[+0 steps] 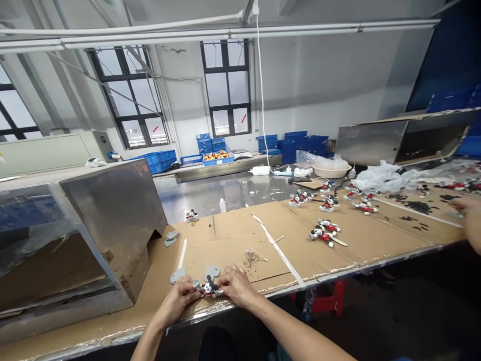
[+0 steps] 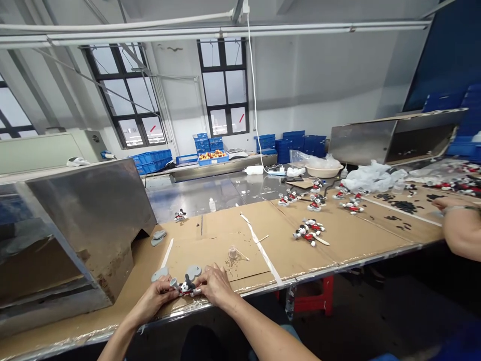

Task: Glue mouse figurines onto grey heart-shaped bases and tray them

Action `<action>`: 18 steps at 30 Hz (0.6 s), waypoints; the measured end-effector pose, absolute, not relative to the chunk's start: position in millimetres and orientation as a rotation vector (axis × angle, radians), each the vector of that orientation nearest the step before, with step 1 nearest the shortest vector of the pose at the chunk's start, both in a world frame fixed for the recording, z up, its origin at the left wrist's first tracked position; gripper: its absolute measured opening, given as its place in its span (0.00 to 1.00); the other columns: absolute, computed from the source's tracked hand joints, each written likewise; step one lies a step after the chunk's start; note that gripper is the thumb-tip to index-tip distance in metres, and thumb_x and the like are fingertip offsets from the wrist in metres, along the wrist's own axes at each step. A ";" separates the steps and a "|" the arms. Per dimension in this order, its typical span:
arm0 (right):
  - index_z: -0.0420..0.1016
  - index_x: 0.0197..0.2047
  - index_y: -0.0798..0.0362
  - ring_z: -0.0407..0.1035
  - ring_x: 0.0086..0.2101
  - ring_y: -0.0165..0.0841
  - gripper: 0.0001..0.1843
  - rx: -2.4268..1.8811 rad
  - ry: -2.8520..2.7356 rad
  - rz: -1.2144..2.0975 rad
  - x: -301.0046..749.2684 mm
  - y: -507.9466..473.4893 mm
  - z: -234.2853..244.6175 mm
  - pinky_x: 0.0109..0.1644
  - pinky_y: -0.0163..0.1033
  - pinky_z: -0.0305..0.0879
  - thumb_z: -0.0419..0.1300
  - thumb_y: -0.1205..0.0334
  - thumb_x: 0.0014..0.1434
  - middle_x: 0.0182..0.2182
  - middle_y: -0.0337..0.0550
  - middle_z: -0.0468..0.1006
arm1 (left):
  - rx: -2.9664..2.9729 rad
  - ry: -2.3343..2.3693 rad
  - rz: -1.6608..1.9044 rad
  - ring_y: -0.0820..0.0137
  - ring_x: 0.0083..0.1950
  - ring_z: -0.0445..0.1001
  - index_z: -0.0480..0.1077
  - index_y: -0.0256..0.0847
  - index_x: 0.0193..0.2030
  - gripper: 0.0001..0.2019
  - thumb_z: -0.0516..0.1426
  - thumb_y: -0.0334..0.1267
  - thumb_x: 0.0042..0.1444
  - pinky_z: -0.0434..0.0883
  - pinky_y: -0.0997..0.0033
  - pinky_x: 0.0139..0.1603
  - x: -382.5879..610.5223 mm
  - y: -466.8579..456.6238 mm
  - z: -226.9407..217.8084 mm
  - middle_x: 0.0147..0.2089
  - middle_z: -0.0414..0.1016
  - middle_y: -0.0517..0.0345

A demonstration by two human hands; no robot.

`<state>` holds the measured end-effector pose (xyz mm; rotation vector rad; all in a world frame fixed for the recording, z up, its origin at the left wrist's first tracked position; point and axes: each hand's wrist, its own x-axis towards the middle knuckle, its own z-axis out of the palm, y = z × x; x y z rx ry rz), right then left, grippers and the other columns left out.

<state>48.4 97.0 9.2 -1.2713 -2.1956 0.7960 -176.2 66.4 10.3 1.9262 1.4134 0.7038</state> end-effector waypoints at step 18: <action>0.83 0.33 0.38 0.64 0.43 0.38 0.05 -1.288 -2.230 0.753 46.7 99.9 14.9 0.48 0.41 0.53 0.67 0.56 0.50 0.34 0.39 0.77 | 1.905 1.452 0.723 0.60 0.41 0.65 0.71 0.41 0.18 0.26 0.56 0.63 0.49 0.63 0.62 0.48 -177.9 69.5 9.0 0.29 0.67 0.56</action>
